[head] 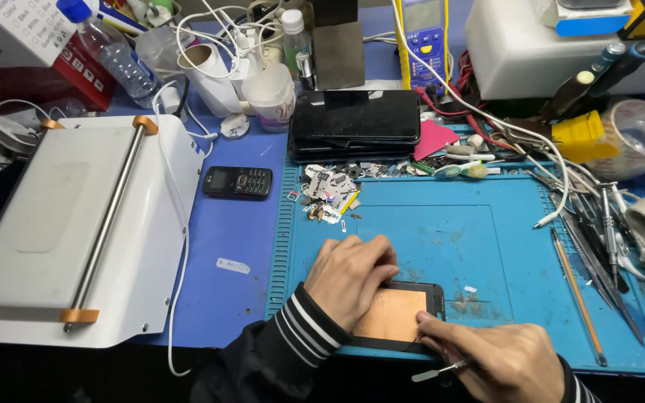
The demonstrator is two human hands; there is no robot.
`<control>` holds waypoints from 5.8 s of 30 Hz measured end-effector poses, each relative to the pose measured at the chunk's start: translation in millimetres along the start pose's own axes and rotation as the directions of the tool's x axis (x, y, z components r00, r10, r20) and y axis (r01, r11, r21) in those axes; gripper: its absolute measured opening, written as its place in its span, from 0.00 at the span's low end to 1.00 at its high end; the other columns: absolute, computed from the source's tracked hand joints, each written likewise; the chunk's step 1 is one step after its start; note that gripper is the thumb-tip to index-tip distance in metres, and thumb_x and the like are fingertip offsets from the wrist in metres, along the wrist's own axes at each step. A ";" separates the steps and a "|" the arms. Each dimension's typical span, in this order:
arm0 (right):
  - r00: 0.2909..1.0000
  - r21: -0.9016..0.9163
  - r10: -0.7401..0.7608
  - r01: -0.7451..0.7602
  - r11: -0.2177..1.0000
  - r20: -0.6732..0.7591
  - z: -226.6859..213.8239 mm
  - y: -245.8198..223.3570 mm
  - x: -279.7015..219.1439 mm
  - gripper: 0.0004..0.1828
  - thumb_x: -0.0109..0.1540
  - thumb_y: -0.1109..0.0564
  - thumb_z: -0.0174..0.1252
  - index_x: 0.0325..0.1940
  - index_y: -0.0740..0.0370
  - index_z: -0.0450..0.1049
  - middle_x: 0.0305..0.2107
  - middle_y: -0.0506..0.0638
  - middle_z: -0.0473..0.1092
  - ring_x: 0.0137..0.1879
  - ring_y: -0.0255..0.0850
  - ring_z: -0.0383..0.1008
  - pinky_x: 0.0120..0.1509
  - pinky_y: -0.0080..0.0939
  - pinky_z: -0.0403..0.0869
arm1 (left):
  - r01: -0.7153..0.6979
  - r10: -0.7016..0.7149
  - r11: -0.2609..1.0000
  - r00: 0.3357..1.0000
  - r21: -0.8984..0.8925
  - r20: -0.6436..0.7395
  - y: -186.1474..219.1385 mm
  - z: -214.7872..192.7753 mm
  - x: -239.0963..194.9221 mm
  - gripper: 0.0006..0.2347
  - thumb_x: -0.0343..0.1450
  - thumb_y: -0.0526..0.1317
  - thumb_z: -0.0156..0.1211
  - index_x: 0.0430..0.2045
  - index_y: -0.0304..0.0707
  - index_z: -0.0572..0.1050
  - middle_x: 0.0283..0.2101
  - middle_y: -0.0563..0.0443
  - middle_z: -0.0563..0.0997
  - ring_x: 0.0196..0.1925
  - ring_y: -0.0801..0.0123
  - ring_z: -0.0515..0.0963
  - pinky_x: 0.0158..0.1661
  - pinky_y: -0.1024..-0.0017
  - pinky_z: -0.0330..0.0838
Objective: Repairing a mobile phone screen by removing components and cleaning the surface.
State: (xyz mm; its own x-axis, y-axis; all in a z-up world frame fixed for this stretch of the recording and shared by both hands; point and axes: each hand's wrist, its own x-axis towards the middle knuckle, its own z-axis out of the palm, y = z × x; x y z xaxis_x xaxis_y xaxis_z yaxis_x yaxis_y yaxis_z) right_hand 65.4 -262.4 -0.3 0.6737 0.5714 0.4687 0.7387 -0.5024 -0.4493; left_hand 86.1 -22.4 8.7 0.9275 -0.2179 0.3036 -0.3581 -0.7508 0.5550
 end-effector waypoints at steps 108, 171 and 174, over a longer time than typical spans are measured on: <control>0.746 0.523 0.385 -0.660 0.539 0.543 -59.2 -5.3 3.3 0.22 0.45 0.71 0.81 0.42 0.61 0.89 0.23 0.50 0.90 0.27 0.36 0.86 0.32 0.36 0.84 | -0.349 0.276 0.902 0.919 -0.253 -0.282 20.3 -38.0 -96.6 0.09 0.59 0.30 0.70 0.24 0.39 0.74 0.42 0.48 0.86 0.35 0.70 0.88 0.34 0.77 0.84; 0.859 0.692 0.485 -0.450 0.565 0.163 7.4 -54.3 -30.0 0.23 0.59 0.73 0.52 0.58 0.72 0.75 0.49 0.64 0.82 0.51 0.46 0.88 0.53 0.34 0.84 | -0.341 0.317 0.940 0.860 0.014 -0.400 48.6 0.4 -82.9 0.08 0.69 0.36 0.70 0.41 0.42 0.85 0.54 0.48 0.83 0.61 0.57 0.77 0.68 0.33 0.46; 0.848 0.789 0.496 -0.431 0.439 0.188 8.1 -40.8 -40.9 0.15 0.51 0.72 0.65 0.42 0.69 0.84 0.34 0.62 0.85 0.33 0.41 0.88 0.37 0.29 0.83 | -0.377 0.260 0.902 0.864 -0.212 -0.430 47.5 -5.7 -81.6 0.06 0.65 0.37 0.73 0.33 0.48 0.86 0.46 0.57 0.85 0.56 0.65 0.76 0.70 0.39 0.51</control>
State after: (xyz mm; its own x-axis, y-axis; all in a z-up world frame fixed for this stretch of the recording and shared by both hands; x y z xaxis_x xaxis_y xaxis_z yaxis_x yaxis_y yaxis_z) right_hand 7.5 -260.0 -7.2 0.9336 0.3568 0.0318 0.0168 0.0450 -0.9988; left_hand -7.2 -36.7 14.6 0.6625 -0.1153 0.7401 -0.6950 -0.4631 0.5500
